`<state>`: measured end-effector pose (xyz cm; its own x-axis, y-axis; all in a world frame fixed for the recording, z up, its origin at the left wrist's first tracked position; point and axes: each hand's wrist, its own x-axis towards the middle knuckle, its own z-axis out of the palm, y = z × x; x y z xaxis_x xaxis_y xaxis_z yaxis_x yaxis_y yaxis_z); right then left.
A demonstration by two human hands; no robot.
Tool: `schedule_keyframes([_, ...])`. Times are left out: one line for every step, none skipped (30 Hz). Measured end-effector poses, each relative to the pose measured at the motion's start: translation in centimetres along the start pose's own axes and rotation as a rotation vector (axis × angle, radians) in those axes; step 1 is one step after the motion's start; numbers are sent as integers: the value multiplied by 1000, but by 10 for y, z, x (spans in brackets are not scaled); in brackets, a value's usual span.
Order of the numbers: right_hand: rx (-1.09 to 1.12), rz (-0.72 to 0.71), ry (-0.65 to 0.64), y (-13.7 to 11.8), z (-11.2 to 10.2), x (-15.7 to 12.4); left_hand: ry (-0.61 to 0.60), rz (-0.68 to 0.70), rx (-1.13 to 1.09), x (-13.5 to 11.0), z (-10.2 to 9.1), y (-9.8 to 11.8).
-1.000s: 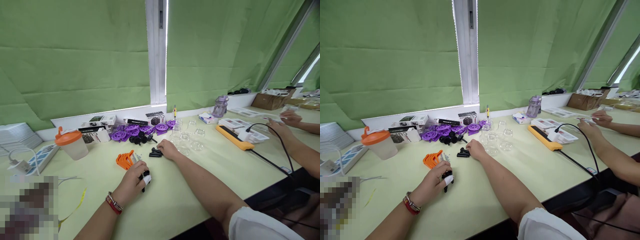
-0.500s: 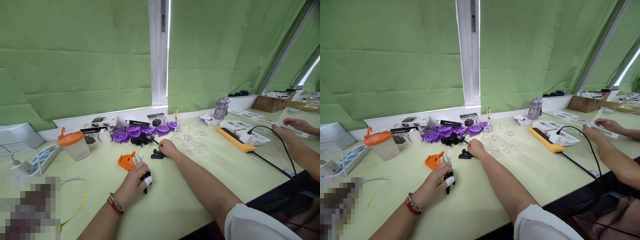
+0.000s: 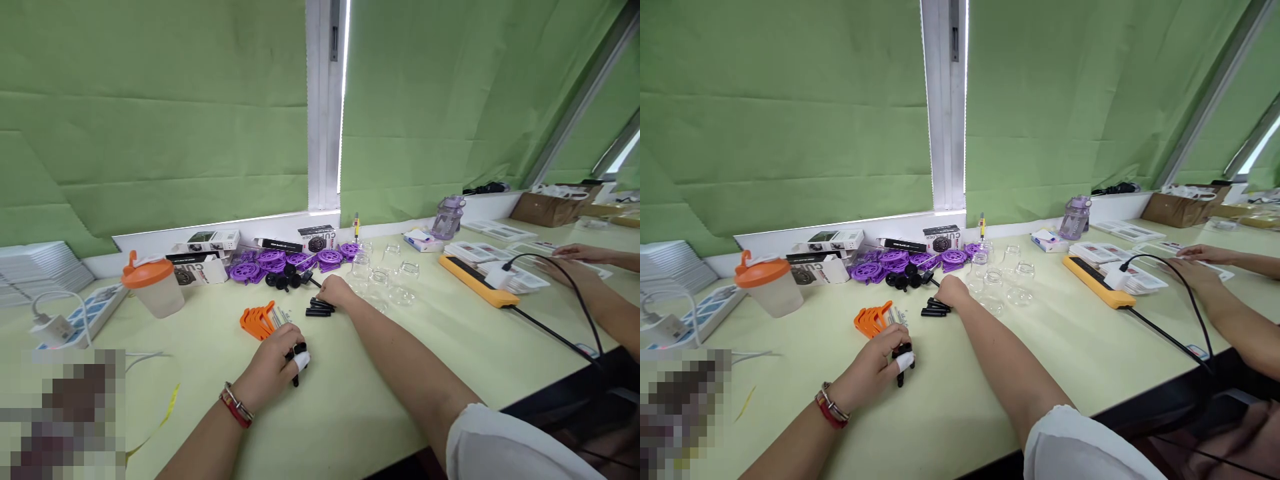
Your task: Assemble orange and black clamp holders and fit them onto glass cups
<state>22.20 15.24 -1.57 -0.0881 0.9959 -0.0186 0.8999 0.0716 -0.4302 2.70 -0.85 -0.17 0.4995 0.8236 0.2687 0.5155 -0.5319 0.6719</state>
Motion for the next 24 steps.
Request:
schedule_keyframes([-6,3,-2,0,0,0,-4,1,2,0,0,0])
schedule_keyframes([-12,4,-4,-1,0,1,-8,0,5,0,0,0])
schedule_keyframes([-18,6,-7,-1,-1,1,-13,-2,8,0,0,0])
schedule_keyframes([-23,8,-11,-2,-1,0,-16,-2,11,0,-1,0])
schedule_keyframes([-28,10,-14,-2,-1,0,-18,-3,14,0,-1,0])
schedule_keyframes([-33,10,-17,-3,-2,0,-18,-4,17,0,-1,1])
schedule_keyframes([-37,10,-20,-3,-2,0,-16,-4,20,0,-1,1])
schedule_keyframes([-42,9,-22,-3,-3,0,-15,-4,23,0,-1,1])
schedule_keyframes([-45,8,-25,-4,-3,0,-15,-5,26,0,-1,1])
schedule_keyframes([-48,6,-28,-3,-4,1,-16,-7,28,0,-1,1])
schedule_keyframes([-50,4,-30,-3,-4,1,-17,-9,30,0,-1,2])
schedule_keyframes([-52,2,-33,-3,-5,2,-19,-10,31,0,-1,2])
schedule_keyframes([-53,-1,-35,-3,-6,3,-21,-12,32,0,-2,2])
schedule_keyframes([-55,-6,-38,-2,-7,3,-22,-13,32,0,-2,2])
schedule_keyframes([-56,-11,-41,-2,-9,3,-22,-14,32,0,-2,2])
schedule_keyframes([-59,-18,-44,-2,-10,3,-23,-14,31,0,-2,2])
schedule_keyframes([-62,-23,-49,-3,-11,3,-24,-14,31,0,-2,3])
schedule_keyframes([-66,-28,-54,-3,-13,2,-27,-14,30,0,-2,3])
schedule_keyframes([-70,-31,-59,-4,-13,1,-29,-14,28,0,-2,2])
schedule_keyframes([-76,-33,-64,-4,-14,0,-31,-15,27,0,-2,2])
schedule_keyframes([-82,-33,-68,-5,-15,-1,-33,-17,25,0,-2,2])
schedule_keyframes([-89,-32,-71,-6,-15,-3,-34,-19,23,0,-1,2])
schedule_keyframes([-96,-29,-73,-7,-16,-4,-34,-20,21,0,-1,2])
schedule_keyframes([-104,-25,-74,-7,-16,-5,-33,-20,20,0,-1,1])
